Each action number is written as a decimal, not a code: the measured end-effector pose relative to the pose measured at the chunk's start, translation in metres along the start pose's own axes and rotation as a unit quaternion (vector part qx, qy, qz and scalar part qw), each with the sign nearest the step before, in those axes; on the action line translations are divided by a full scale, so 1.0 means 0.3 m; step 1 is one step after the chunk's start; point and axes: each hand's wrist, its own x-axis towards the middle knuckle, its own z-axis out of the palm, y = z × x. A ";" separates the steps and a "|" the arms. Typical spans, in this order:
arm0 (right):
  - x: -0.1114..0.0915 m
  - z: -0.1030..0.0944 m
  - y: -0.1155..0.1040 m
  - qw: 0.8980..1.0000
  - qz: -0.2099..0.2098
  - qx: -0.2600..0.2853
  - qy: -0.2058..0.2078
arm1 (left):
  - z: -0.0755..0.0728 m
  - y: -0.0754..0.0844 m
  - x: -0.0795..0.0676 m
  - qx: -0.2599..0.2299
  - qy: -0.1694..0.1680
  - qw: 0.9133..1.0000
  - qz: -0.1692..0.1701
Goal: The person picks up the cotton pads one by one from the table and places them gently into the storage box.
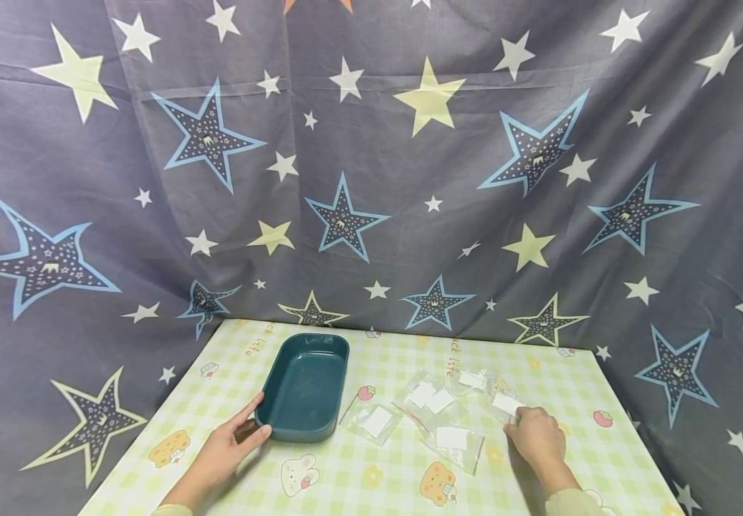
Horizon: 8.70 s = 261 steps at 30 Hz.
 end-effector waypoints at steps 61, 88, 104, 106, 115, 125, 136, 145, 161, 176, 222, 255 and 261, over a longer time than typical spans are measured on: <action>-0.013 -0.066 -0.078 0.968 -0.104 0.184 0.133 | 0.007 -0.014 0.002 0.000 0.008 1.000 -0.004; -0.007 -0.023 -0.197 0.955 -0.122 0.237 0.134 | 0.006 -0.020 -0.001 -0.014 0.002 1.000 -0.010; -0.021 -0.022 -0.299 0.948 -0.142 0.248 0.137 | 0.001 -0.013 -0.002 -0.012 0.000 1.000 -0.016; -0.022 -0.021 -0.317 0.948 -0.147 0.247 0.135 | 0.000 -0.011 -0.003 -0.012 -0.001 1.000 -0.018; -0.026 -0.012 -0.393 0.940 -0.166 0.266 0.134 | 0.003 -0.009 -0.002 -0.014 -0.004 1.000 -0.022; -0.035 0.013 -0.474 0.930 -0.182 0.288 0.139 | 0.005 -0.011 -0.004 -0.012 -0.001 1.000 -0.022; -0.054 0.035 -0.566 0.924 -0.180 0.315 0.117 | 0.006 -0.010 -0.007 -0.013 -0.001 1.000 -0.024; -0.073 0.071 -0.639 0.911 -0.197 0.344 0.109 | 0.005 -0.011 -0.008 -0.014 -0.002 1.000 -0.025; -0.125 0.144 -0.782 0.907 -0.234 0.346 0.057 | 0.001 -0.012 -0.005 -0.020 -0.003 0.999 -0.026; -0.154 0.227 -0.857 0.897 -0.292 0.333 -0.011 | -0.003 -0.001 0.000 -0.008 -0.004 1.000 -0.020; -0.166 0.297 -0.953 0.909 -0.339 0.226 -0.085 | -0.015 0.030 0.011 -0.007 -0.012 1.000 -0.014; -0.174 0.196 -0.790 0.911 -0.340 0.231 -0.017 | -0.005 0.019 0.016 0.001 -0.002 1.000 -0.031; -0.168 0.166 -0.660 0.924 -0.313 0.218 -0.020 | -0.010 0.026 0.012 -0.001 -0.008 1.000 -0.030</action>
